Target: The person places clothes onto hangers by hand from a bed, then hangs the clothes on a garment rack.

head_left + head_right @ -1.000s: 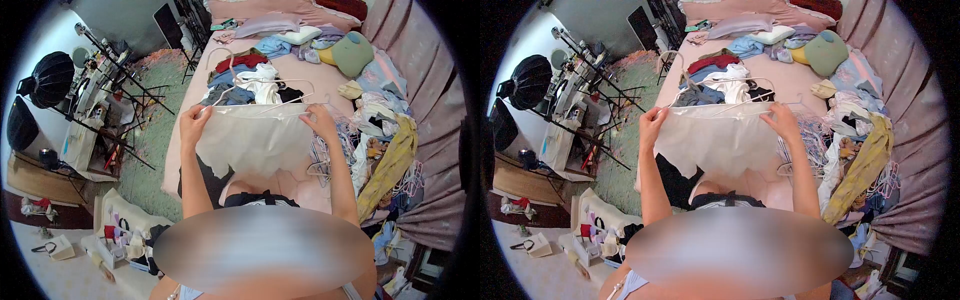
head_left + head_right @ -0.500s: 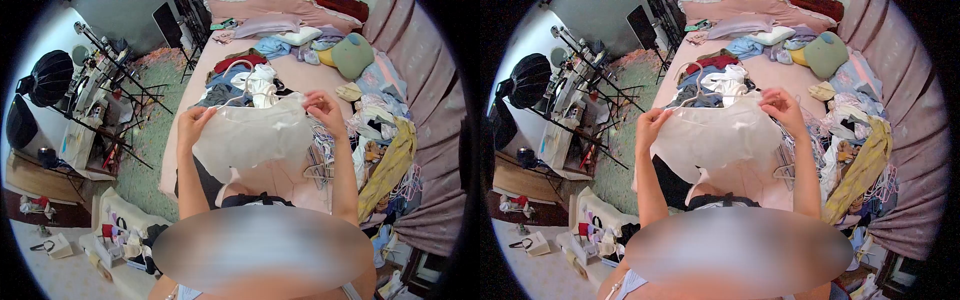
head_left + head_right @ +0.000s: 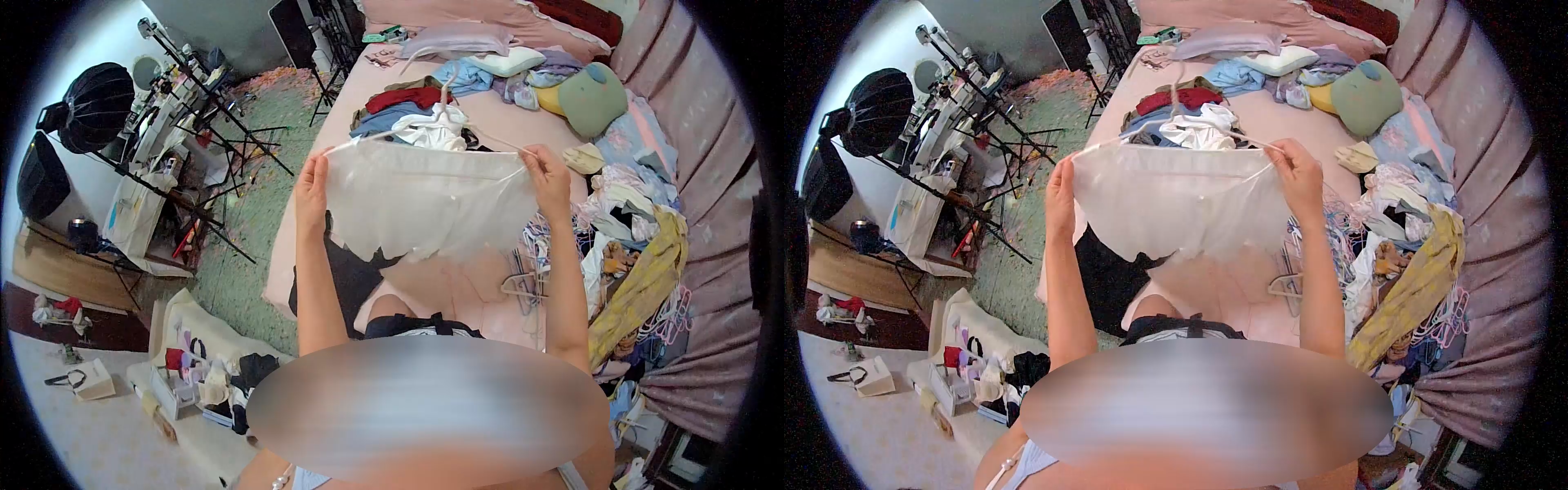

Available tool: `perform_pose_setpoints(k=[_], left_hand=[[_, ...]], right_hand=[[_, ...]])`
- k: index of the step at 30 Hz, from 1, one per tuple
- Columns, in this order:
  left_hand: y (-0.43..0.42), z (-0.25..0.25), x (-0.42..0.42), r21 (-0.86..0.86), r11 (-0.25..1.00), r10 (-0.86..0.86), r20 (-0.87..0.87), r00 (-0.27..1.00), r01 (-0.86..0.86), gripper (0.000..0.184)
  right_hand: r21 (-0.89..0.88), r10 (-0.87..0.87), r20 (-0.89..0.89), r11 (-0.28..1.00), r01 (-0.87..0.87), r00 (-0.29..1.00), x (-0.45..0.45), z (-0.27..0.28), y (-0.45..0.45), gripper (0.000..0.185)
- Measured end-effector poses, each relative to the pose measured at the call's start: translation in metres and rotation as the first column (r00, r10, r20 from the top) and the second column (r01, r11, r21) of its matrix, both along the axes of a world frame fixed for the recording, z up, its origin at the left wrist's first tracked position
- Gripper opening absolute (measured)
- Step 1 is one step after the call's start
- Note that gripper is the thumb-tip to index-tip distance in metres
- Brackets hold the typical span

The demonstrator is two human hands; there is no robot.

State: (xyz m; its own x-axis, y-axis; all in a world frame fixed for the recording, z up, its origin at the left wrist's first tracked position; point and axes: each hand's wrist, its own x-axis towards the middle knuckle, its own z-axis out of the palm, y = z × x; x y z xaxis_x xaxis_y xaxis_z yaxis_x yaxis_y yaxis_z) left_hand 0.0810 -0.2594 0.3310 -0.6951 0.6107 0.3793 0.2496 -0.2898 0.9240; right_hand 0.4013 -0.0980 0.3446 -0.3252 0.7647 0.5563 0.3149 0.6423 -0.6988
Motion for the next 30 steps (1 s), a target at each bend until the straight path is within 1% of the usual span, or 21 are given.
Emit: perform_pose_setpoints(k=[1,3,5,7,8,10,11,13,14,16,17,19,20,21,23,25,26,27,28,29,30], left_hand=[[-0.003,-0.003,-0.001,-0.017,0.998,-0.06,0.07,0.996,0.061,0.022],[-0.009,-0.007,-0.001,-0.036,0.982,-0.172,0.211,0.962,0.183,0.022],[-0.009,-0.01,-0.001,-0.049,0.984,-0.154,0.241,0.958,0.17,0.022],[-0.008,-0.006,0.004,0.097,0.978,-0.207,0.293,0.933,0.187,0.021],[-0.009,-0.004,0.005,0.095,0.979,-0.203,0.294,0.934,0.182,0.021],[-0.011,-0.001,0.006,0.185,0.962,-0.257,0.375,0.891,0.2,0.021],[-0.012,-0.001,0.004,0.182,0.964,-0.253,0.377,0.891,0.196,0.021],[-0.017,-0.008,-0.003,0.304,0.94,-0.302,0.533,0.79,0.154,0.022],[-0.02,-0.013,-0.006,0.296,0.944,-0.291,0.54,0.79,0.146,0.022],[-0.028,-0.026,-0.014,0.369,0.915,-0.351,0.533,0.77,0.162,0.036],[-0.032,-0.034,-0.015,0.357,0.923,-0.332,0.543,0.771,0.146,0.036],[-0.04,-0.051,-0.014,0.264,0.961,-0.226,0.602,0.766,0.077,0.044],[-0.047,-0.062,-0.013,0.254,0.958,-0.264,0.587,0.765,0.136,0.051],[-0.053,-0.071,-0.009,0.249,0.961,-0.25,0.592,0.766,0.121,0.051],[-0.068,-0.084,0.007,-0.048,0.983,-0.117,0.591,0.798,0.18,0.061],[-0.087,-0.086,0.013,-0.327,0.912,-0.092,0.427,0.9,0.248,0.07],[-0.096,-0.091,0.008,-0.394,0.894,-0.011,0.457,0.89,0.213,0.067],[-0.111,-0.095,-0.003,-0.399,0.893,0.0,0.459,0.888,0.206,0.067],[-0.131,-0.098,-0.022,-0.419,0.889,0.07,0.529,0.846,0.188,0.065],[-0.154,-0.103,-0.044,-0.438,0.882,0.139,0.592,0.794,0.172,0.063],[-0.185,-0.119,-0.076,-0.491,0.858,0.172,0.55,0.817,0.149,0.059]], right_hand=[[-0.018,-0.011,-0.036,1.0,0.011,0.999,0.0,0.001,0.001,0.013],[-0.02,-0.021,-0.027,1.0,0.02,0.999,0.001,-0.001,0.004,0.013],[-0.024,-0.027,-0.014,0.999,0.027,1.0,0.001,-0.005,0.007,0.013],[0.009,-0.01,-0.064,1.0,0.011,0.998,-0.001,-0.011,0.008,0.014],[0.008,-0.006,-0.062,1.0,0.006,0.998,-0.001,-0.015,0.009,0.014],[-0.125,0.02,-0.114,0.992,-0.034,0.993,-0.002,-0.02,0.014,0.014],[-0.128,0.023,-0.113,0.991,-0.038,0.993,-0.001,-0.023,0.015,0.014],[-0.173,0.145,-0.066,0.973,-0.154,0.987,0.0,-0.023,0.012,0.013],[-0.182,0.152,-0.063,0.97,-0.161,0.986,-0.001,-0.024,0.009,0.013],[-0.304,0.286,-0.242,0.885,-0.352,0.927,-0.008,-0.02,-0.003,0.012],[-0.319,0.296,-0.239,0.875,-0.363,0.925,-0.014,-0.017,-0.011,0.012],[-0.351,0.38,-0.295,0.81,-0.47,0.877,-0.032,-0.01,-0.028,0.011],[-0.36,0.391,-0.292,0.8,-0.479,0.873,-0.041,-0.01,-0.033,0.011],[-0.399,0.413,-0.301,0.764,-0.507,0.86,-0.051,-0.011,-0.038,0.011],[-0.44,0.445,-0.313,0.715,-0.543,0.839,-0.076,-0.013,-0.05,0.01],[-0.457,0.503,-0.44,0.588,-0.668,0.744,-0.108,-0.016,-0.065,0.01],[-0.46,0.508,-0.443,0.578,-0.673,0.739,-0.125,-0.021,-0.074,0.01],[-0.476,0.533,-0.477,0.512,-0.715,0.699,-0.143,-0.028,-0.083,0.01],[-0.487,0.552,-0.513,0.444,-0.752,0.657,-0.162,-0.038,-0.093,0.011],[-0.512,0.529,-0.572,0.367,-0.777,0.627,-0.181,-0.049,-0.107,0.011],[-0.532,0.498,-0.628,0.287,-0.797,0.598,-0.199,-0.063,-0.122,0.012]])
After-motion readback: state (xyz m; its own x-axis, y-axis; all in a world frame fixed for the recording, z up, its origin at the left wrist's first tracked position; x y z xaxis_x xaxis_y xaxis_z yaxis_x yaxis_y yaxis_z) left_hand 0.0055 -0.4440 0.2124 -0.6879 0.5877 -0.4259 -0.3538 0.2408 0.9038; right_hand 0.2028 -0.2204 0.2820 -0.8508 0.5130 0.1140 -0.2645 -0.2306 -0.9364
